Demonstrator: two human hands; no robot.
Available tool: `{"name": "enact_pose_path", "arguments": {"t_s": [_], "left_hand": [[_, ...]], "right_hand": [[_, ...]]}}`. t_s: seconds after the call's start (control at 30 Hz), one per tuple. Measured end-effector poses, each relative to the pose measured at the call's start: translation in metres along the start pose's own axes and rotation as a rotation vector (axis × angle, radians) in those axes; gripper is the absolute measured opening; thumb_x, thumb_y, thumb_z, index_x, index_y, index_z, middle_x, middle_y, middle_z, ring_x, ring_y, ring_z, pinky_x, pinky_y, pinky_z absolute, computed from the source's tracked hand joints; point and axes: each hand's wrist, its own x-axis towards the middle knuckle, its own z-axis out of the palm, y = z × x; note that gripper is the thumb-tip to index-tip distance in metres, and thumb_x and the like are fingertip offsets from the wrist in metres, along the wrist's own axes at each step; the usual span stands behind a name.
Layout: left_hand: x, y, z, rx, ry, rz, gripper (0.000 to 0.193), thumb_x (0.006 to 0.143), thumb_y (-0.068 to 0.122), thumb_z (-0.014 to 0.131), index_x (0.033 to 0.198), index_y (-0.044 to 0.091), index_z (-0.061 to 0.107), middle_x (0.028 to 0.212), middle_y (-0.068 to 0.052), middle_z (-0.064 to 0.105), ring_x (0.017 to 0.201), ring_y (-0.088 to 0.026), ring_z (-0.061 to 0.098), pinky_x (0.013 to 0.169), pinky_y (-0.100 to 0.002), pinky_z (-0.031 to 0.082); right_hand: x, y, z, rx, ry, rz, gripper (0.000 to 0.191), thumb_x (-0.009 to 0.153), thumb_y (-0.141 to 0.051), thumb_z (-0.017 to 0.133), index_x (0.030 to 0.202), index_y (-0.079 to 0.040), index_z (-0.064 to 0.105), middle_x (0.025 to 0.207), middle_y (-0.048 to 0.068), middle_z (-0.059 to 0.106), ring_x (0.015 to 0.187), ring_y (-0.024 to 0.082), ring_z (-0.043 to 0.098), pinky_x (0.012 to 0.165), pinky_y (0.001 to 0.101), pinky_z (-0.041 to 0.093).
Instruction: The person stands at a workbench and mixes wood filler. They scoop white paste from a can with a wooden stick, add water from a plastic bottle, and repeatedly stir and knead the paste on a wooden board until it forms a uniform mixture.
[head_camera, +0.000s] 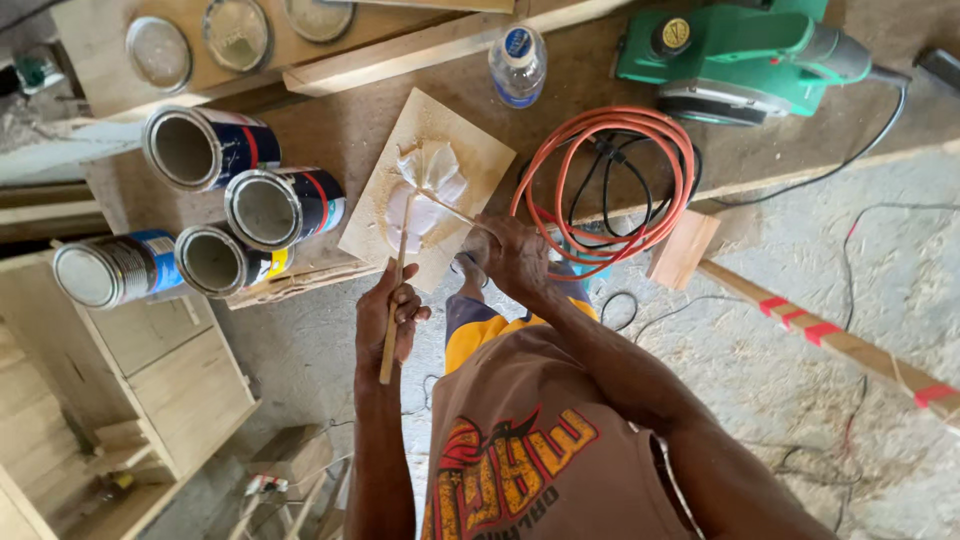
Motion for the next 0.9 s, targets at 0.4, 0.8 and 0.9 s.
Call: {"name": "enact_pose_path", "arguments": {"t_s": [0.4,0.8,0.9], "left_hand": [[0.011,0.002,-0.014,-0.162,-0.269,-0.096,0.040,0.112,0.035,0.048,0.123,-0.003,0.054,0.066,0.007,0.042,0.048,-0.005,0.039,0.059,-0.031,0.046],[-0.003,0.008,-0.006,0.009,-0.202,-0.047,0.046,0.109,0.037,0.046,0.122,-0.006,0.055,0.065,0.005,0.039,0.047,-0.006,0.040,0.051,-0.031,0.043],[-0.013,0.009,-0.004,0.003,-0.273,-0.008,0.044,0.110,0.035,0.045,0.125,-0.006,0.054,0.067,0.004,0.041,0.048,-0.006,0.040,0.050,-0.029,0.041]], "right_hand": [[-0.007,-0.013,0.003,0.103,-0.031,-0.021,0.029,0.085,-0.009,0.074,0.113,-0.013,0.073,0.093,0.012,0.073,0.074,0.031,0.070,0.062,0.0420,0.054],[-0.016,-0.012,0.006,0.104,0.010,-0.053,0.031,0.088,-0.007,0.071,0.118,-0.013,0.071,0.097,0.013,0.073,0.078,0.032,0.071,0.063,0.0428,0.054],[-0.021,-0.013,0.003,0.088,0.032,0.011,0.032,0.088,-0.004,0.071,0.119,-0.014,0.072,0.100,0.013,0.074,0.080,0.033,0.072,0.065,0.0426,0.054]]}}
